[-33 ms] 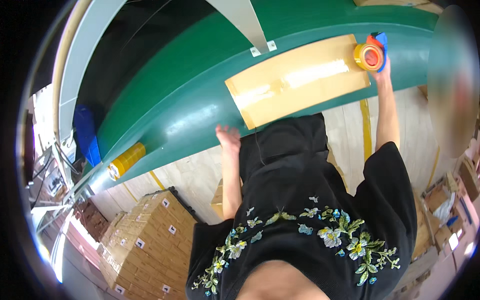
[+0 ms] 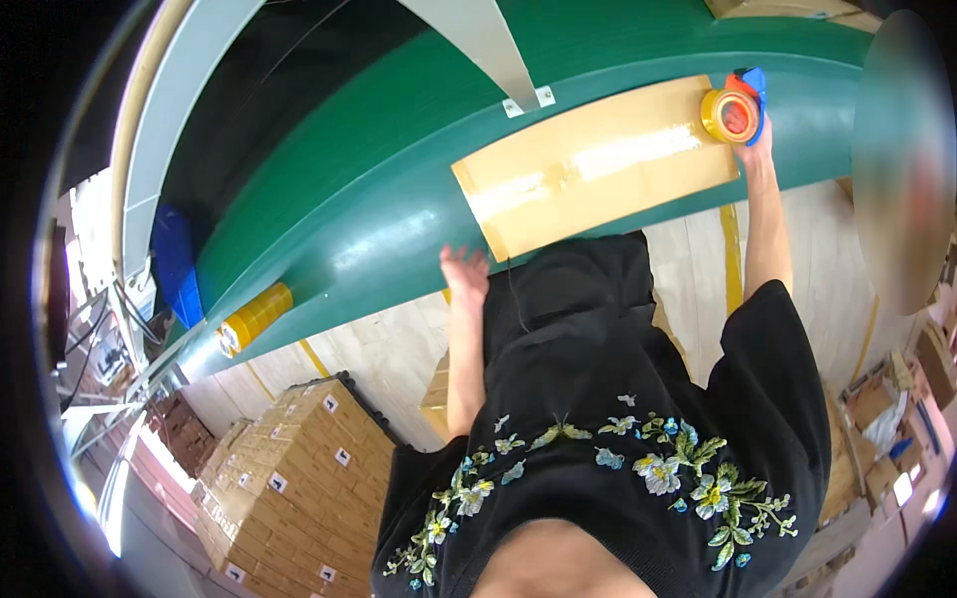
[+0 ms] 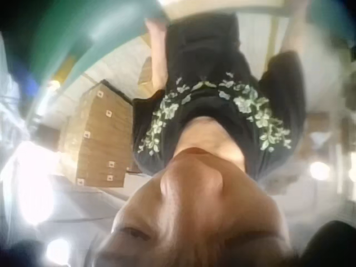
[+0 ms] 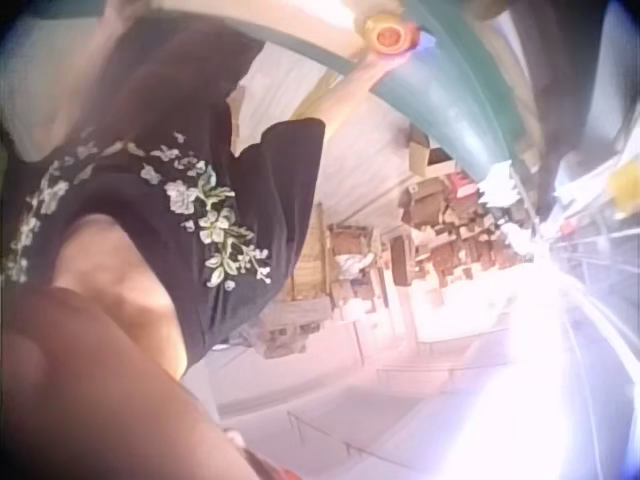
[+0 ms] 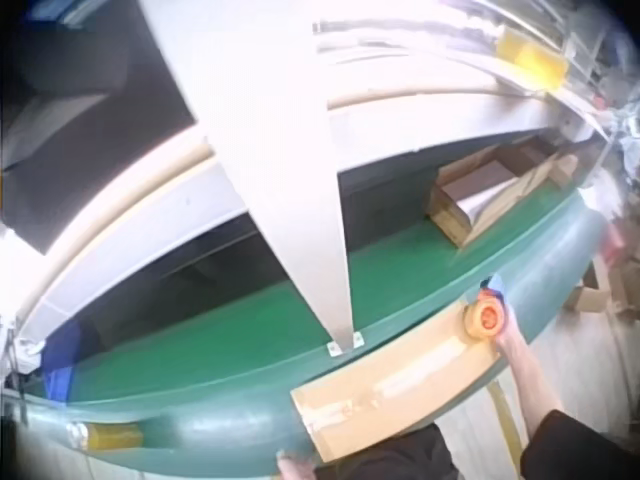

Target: Taping cardboard boxes and stacking them on a pallet.

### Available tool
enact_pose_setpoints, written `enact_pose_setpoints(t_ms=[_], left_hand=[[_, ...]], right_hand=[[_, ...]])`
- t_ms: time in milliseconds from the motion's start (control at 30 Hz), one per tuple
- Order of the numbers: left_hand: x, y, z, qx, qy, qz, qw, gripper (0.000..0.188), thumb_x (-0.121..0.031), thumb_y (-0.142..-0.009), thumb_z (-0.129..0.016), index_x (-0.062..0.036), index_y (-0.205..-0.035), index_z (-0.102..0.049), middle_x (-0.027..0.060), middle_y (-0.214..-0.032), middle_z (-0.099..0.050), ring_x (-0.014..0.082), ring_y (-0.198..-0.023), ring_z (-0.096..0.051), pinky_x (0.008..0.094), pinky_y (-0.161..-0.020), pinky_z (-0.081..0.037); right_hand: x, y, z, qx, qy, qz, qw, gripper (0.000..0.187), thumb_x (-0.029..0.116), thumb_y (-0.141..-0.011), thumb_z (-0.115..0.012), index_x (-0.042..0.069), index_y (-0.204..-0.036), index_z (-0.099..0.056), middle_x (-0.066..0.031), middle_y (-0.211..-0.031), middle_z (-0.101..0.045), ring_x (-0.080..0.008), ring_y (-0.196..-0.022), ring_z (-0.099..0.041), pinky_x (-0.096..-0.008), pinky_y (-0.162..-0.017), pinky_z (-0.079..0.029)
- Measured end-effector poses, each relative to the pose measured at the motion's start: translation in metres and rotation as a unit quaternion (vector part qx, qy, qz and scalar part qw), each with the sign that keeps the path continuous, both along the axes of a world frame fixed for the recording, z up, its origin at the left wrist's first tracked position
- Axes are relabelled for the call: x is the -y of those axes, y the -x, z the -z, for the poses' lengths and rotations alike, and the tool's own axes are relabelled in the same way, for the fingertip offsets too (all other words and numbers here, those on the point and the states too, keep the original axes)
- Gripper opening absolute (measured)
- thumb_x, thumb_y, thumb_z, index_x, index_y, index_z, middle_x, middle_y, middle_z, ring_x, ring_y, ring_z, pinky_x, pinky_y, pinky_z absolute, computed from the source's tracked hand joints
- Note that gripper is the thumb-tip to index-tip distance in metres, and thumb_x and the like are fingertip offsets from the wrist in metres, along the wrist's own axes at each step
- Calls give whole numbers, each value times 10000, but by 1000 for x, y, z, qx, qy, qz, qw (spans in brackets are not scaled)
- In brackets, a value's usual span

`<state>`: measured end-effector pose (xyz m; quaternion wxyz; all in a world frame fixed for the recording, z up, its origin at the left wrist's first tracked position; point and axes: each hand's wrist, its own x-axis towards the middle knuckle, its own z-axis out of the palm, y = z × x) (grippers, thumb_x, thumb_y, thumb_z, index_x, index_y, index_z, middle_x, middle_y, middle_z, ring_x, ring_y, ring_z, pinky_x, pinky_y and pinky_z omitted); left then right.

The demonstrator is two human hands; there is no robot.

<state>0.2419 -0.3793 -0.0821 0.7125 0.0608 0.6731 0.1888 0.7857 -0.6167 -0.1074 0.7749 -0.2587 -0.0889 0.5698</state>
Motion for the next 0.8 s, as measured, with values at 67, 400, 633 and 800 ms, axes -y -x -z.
enact_pose_setpoints(t_ms=[67, 400, 633, 800], left_hand=[[-5, -23, 16, 79, -87, 29, 993, 634, -483, -911, -308, -28, -1352, -277, 114, -1395, -322, 300, -1269, -311, 386, -1044, -258], [-82, 20, 42, 23, -118, 161, 980, 586, -513, -886, -312, -74, -1245, -460, 81, -1214, -528, 264, -1107, -497, 420, -942, -400], [-115, 102, 11, -43, -161, 213, 963, 702, -584, -894, -228, -61, -1350, -330, 114, -1372, -371, 288, -1229, -383, 398, -1020, -306], [-119, 126, -3, -262, -239, 213, 910, 771, -629, -881, -227, -23, -1346, -335, 185, -1350, -367, 328, -1223, -373, 407, -994, -318]], right_hand=[[-25, 13, 11, -31, -8, 4, 999, 352, 260, -919, -377, 22, -1134, -524, -136, -1028, -607, -256, -900, -604, -367, -794, -514], [-36, 141, 6, -89, 185, 248, 947, 345, 248, -919, -402, 12, -1145, -514, -123, -1123, -573, -233, -1025, -568, -386, -930, -448], [-51, 224, 37, -290, -233, -9, 928, 401, 361, -904, -391, 22, -1051, -547, -89, -767, -601, -184, -630, -591, -307, -580, -524], [-46, 179, 37, -214, 173, 167, 947, 398, 379, -883, -349, 51, -944, -565, 11, -551, -467, -93, -412, -406, -216, -373, -341]])
